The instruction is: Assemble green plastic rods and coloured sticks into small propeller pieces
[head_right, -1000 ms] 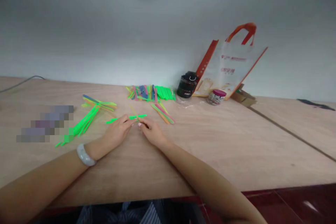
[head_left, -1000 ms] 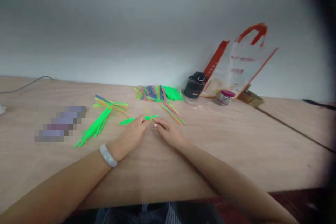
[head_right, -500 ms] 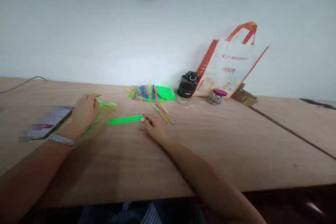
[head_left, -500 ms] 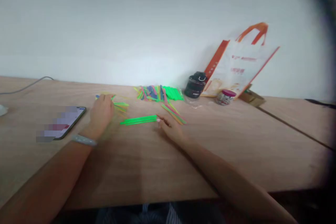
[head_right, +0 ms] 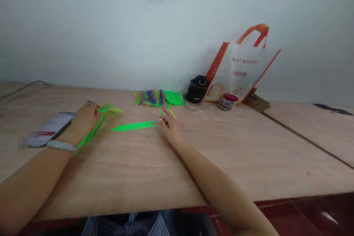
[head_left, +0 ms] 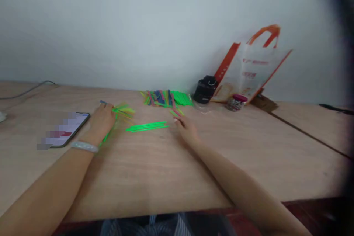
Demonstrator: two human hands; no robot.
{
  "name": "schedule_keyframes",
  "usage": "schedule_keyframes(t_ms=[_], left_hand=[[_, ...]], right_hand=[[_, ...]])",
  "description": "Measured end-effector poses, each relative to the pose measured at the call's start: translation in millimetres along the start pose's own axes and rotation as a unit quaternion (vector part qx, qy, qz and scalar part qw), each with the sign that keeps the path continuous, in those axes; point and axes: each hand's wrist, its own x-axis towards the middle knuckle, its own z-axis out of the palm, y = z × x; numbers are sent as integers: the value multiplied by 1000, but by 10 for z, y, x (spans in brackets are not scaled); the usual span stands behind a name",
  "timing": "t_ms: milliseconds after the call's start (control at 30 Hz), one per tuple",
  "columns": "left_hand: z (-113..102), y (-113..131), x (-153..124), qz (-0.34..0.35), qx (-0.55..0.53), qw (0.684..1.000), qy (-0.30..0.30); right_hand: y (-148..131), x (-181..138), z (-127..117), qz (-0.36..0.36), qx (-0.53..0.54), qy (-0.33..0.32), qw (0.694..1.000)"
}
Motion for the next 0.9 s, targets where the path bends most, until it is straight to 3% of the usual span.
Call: schedule_keyframes(t_ms=[100, 200, 333, 433, 567, 733, 900], left_hand=[[-44, 45, -3, 12, -27, 998, 53], [-111, 222, -66, 96, -87, 986, 108], [-105, 594, -259, 275, -142, 949, 60], [-5, 825, -397, 347, -146, 926, 9], [178, 950, -456, 342, -129, 930, -39], [313, 937, -422, 337, -146, 924, -105], [276, 925, -463, 361, -174, 910, -102]], right_hand=[[157, 70, -82, 13, -63, 21, 998], [267, 113, -156, 6, -163, 7, 987], [302, 113, -181, 11, -275, -54, 960], [277, 93, -160, 21, -312, -69, 947], [282, 95, -138, 47, -332, -56, 940], [383, 111, -106, 38, -302, -102, 947], [364, 48, -51, -8, -285, -118, 951]])
